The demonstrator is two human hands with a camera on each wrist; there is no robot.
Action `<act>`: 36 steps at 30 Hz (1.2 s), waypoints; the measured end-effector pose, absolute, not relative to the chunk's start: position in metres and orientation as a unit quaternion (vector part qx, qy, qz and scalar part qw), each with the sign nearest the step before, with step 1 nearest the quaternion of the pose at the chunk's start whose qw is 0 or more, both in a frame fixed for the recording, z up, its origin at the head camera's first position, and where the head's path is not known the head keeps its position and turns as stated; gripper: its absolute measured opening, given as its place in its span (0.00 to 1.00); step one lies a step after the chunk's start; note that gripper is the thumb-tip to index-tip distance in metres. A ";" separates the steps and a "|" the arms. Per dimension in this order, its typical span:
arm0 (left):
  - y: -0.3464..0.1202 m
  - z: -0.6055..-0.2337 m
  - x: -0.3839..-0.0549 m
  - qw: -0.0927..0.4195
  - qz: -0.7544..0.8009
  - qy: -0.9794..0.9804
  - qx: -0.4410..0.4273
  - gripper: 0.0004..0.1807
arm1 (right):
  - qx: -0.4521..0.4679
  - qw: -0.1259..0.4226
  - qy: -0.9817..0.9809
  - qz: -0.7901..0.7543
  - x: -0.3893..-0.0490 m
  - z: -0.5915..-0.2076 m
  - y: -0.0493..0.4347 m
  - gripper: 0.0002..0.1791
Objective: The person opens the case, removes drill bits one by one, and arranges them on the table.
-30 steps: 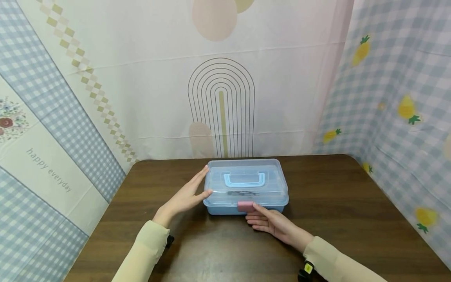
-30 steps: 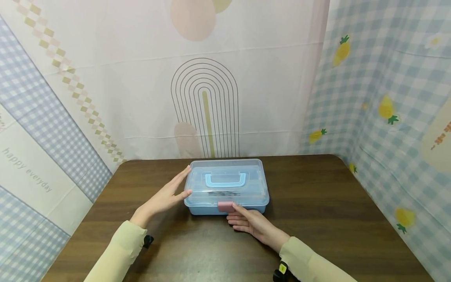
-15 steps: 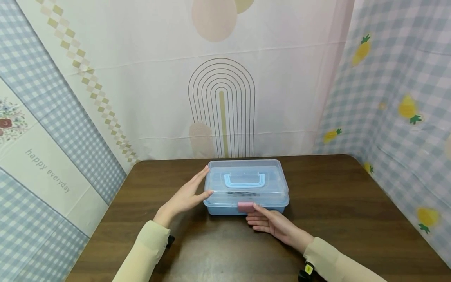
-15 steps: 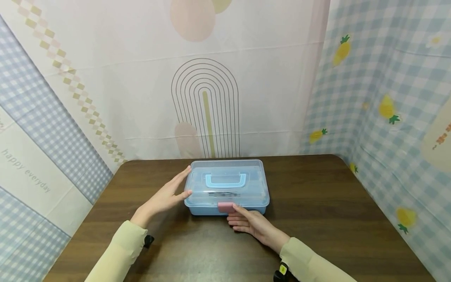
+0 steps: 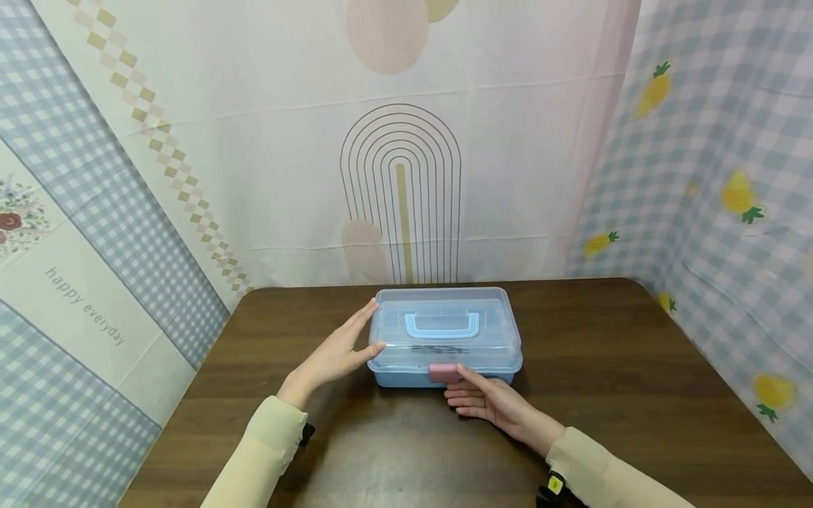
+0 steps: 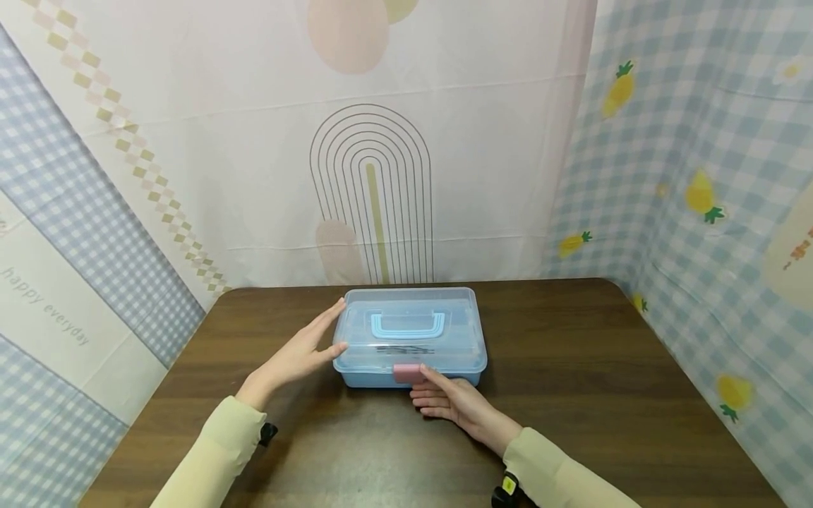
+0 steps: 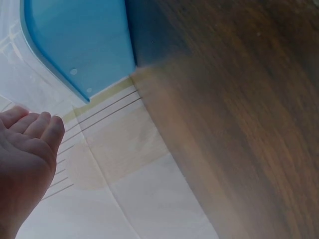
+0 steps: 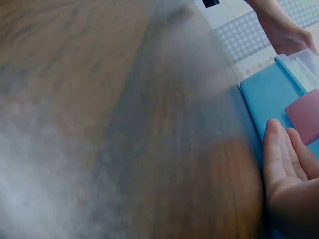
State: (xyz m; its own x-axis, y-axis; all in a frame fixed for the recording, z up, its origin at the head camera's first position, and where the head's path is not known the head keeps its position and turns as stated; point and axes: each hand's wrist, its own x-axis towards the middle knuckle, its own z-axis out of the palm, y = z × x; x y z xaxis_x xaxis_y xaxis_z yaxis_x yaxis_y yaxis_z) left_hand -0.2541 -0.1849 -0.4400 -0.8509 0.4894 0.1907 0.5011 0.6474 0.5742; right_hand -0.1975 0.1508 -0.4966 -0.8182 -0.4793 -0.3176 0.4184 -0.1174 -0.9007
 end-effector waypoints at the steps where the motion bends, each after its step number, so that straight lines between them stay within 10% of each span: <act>1: -0.185 -0.440 -0.254 0.009 -0.320 -0.907 -0.272 0.46 | -0.022 0.298 0.596 -0.746 -0.197 -0.496 0.150 0.42; 36: -0.184 -0.436 -0.252 0.015 -0.299 -0.915 -0.271 0.47 | -0.021 0.342 0.527 -0.778 -0.191 -0.484 0.143 0.35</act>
State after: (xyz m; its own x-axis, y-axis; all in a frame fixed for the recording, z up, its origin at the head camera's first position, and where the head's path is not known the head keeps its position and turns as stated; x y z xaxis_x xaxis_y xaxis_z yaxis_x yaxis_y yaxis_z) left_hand -0.2516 -0.1836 -0.4359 -0.8529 0.4868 0.1887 0.5043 0.6743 0.5395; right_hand -0.1907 0.1435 -0.4839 -0.7652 -0.5542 -0.3277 0.5099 -0.2109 -0.8340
